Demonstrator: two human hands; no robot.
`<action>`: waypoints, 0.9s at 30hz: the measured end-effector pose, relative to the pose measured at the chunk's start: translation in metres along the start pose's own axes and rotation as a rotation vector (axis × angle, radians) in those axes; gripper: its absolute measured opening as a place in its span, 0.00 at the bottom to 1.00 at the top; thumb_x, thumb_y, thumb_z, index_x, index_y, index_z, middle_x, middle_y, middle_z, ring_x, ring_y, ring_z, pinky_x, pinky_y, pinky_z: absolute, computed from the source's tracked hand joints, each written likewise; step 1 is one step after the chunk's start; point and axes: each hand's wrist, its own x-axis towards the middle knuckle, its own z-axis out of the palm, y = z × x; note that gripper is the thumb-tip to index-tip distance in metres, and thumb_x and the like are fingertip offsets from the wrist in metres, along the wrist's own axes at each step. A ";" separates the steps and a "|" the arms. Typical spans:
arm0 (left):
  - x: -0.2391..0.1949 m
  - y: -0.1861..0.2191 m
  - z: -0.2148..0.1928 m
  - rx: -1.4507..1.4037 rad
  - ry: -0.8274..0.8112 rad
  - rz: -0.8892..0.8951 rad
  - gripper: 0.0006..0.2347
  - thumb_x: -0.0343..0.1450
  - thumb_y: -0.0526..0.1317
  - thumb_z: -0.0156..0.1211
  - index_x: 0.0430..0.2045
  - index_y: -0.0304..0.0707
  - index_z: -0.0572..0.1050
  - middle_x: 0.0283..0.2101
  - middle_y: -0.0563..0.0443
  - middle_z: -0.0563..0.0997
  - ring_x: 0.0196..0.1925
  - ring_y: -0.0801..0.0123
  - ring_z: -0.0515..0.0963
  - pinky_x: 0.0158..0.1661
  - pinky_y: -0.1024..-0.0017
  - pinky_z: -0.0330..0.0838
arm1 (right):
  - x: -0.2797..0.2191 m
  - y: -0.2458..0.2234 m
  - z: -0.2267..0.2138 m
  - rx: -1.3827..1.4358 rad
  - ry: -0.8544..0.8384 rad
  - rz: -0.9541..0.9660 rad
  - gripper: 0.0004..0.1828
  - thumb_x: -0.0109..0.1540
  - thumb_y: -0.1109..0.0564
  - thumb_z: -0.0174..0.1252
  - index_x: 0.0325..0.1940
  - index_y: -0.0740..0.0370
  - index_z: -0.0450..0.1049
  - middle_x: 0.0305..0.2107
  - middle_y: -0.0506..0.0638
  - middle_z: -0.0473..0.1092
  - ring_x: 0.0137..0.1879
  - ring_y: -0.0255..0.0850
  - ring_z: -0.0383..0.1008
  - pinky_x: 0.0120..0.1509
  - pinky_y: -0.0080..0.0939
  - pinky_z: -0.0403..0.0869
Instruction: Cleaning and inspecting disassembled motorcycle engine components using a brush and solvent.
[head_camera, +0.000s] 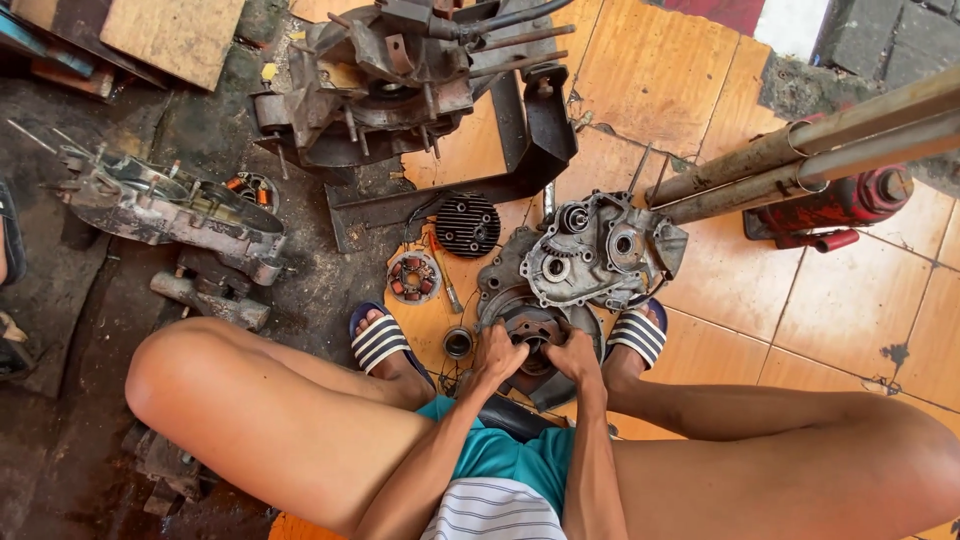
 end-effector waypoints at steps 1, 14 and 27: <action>-0.011 0.009 -0.007 -0.001 0.003 -0.003 0.32 0.60 0.43 0.55 0.57 0.14 0.69 0.39 0.19 0.80 0.35 0.40 0.84 0.23 0.53 0.73 | -0.009 -0.008 -0.006 -0.002 -0.003 -0.002 0.37 0.56 0.43 0.57 0.67 0.61 0.73 0.50 0.68 0.76 0.64 0.66 0.72 0.68 0.63 0.71; -0.108 0.100 -0.081 -0.306 0.130 -0.118 0.32 0.50 0.40 0.62 0.49 0.15 0.76 0.36 0.22 0.82 0.39 0.43 0.84 0.31 0.54 0.74 | -0.080 -0.061 -0.047 -0.099 0.066 -0.213 0.50 0.44 0.43 0.64 0.70 0.59 0.71 0.59 0.65 0.71 0.66 0.69 0.67 0.71 0.73 0.62; -0.107 0.093 -0.146 -0.493 0.456 -0.038 0.22 0.48 0.40 0.62 0.31 0.23 0.82 0.17 0.46 0.74 0.24 0.66 0.69 0.25 0.66 0.64 | -0.072 -0.135 -0.020 -0.005 -0.144 -0.309 0.68 0.46 0.30 0.72 0.82 0.51 0.46 0.68 0.75 0.54 0.74 0.73 0.55 0.76 0.73 0.59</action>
